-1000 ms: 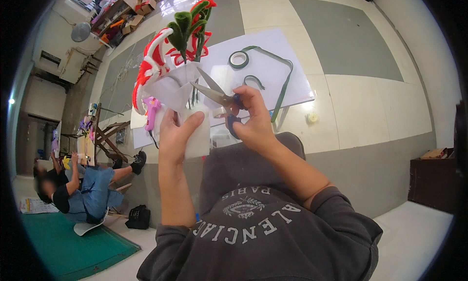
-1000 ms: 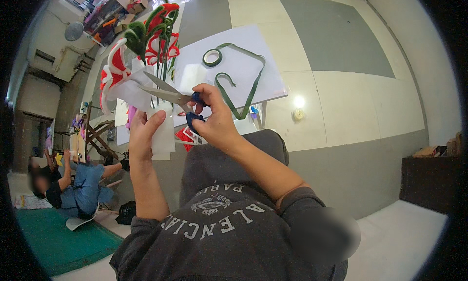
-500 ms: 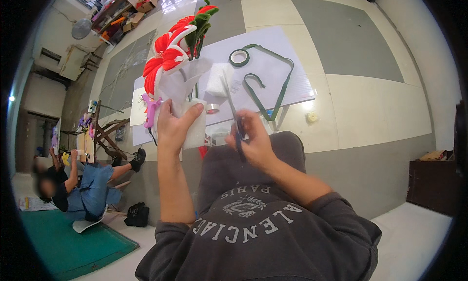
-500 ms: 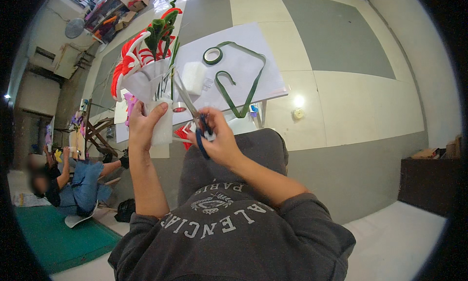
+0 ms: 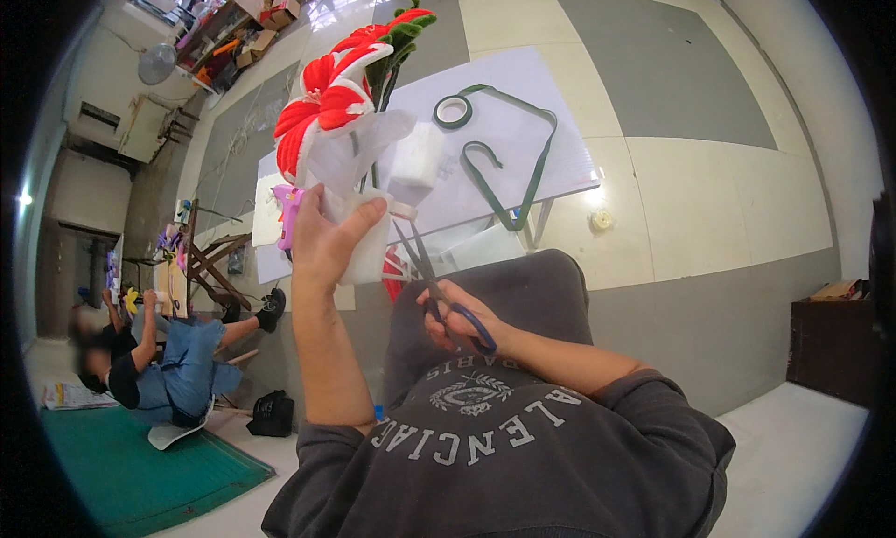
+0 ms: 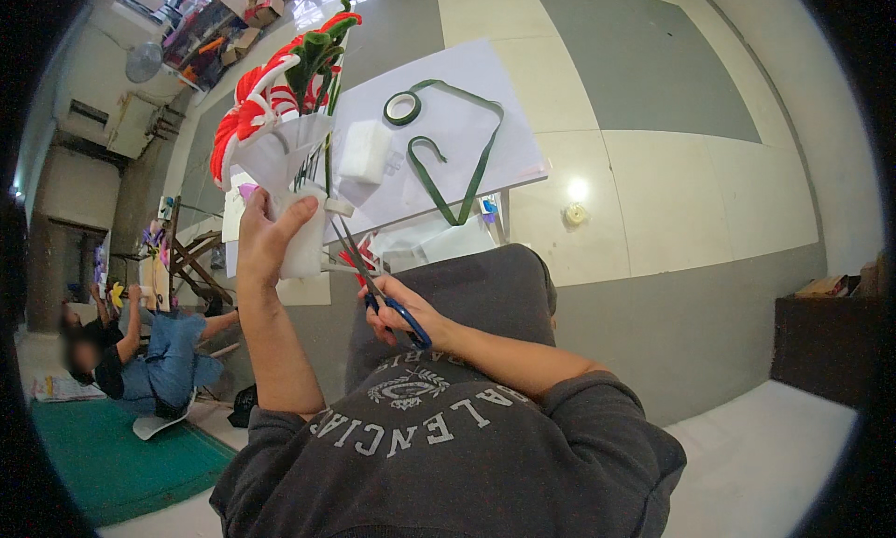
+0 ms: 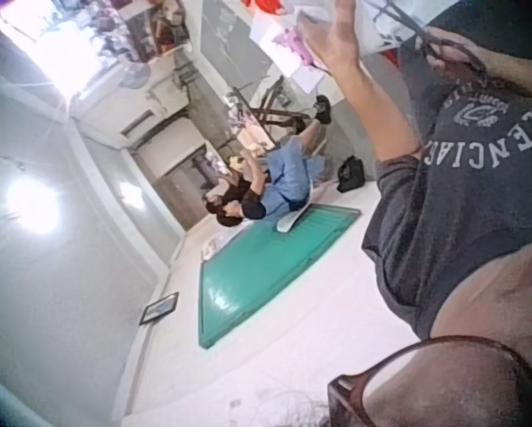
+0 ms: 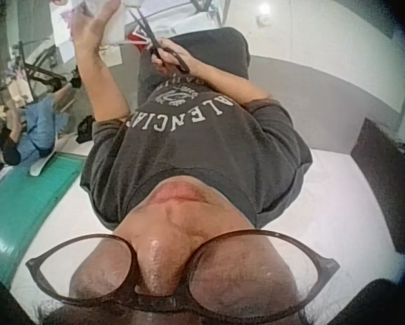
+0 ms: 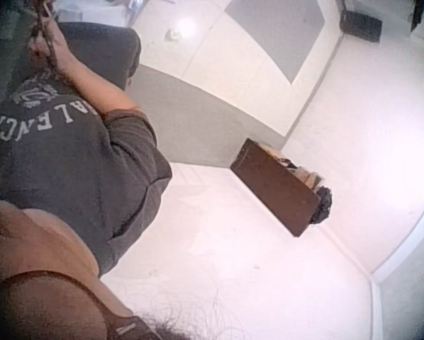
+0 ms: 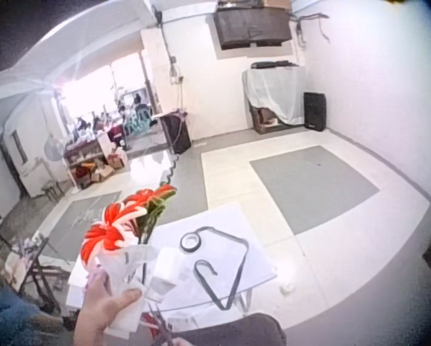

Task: The person assembles decorative red and white fabric flowers by wrapping stems with green tape, using a glue gun to attach components, and cutting white mesh fabric with scissors to wrap around the final arrangement.

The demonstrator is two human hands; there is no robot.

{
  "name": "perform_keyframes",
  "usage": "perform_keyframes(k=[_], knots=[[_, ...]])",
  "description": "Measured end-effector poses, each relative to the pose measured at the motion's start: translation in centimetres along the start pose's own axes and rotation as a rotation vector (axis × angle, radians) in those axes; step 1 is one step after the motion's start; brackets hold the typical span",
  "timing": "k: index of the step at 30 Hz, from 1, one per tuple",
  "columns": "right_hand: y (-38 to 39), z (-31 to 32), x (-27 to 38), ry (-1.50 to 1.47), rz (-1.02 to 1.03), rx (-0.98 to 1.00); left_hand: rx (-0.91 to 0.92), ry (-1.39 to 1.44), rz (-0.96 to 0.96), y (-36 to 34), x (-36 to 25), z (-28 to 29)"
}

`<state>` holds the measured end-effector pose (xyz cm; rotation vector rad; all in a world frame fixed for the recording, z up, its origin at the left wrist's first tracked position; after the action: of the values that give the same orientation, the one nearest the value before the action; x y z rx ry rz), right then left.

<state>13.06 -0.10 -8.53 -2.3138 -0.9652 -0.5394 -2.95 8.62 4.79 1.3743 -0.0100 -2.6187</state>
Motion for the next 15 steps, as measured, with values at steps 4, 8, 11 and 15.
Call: perform_keyframes(k=[4,8,11,15], knots=[[-0.7,0.1,-0.3,-0.016,0.013,0.006,0.045,0.098,-0.007,0.5,-1.0,-0.5],[-1.4,0.6,-0.9,-0.005,0.05,0.011,0.04,0.127,-0.039,0.4,-0.9,-0.6],[-1.9,0.8,-0.8,0.012,0.038,0.001,0.045,0.149,-0.044,0.5,-1.4,-0.5],[-2.3,0.9,-0.7,0.047,0.071,-0.017,-0.005,0.122,-0.058,0.4,-1.1,-0.4]])
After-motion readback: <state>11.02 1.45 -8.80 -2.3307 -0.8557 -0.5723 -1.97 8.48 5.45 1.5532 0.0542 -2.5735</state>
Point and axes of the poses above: each hand's wrist, its own y-axis away from the middle knuckle, its own z-axis out of the back of the hand, x = y × z, the point moved 3 cm from there along -y, towards the middle knuckle, and after that the axes turned 8 degrees about x, right-handed, at the moved point
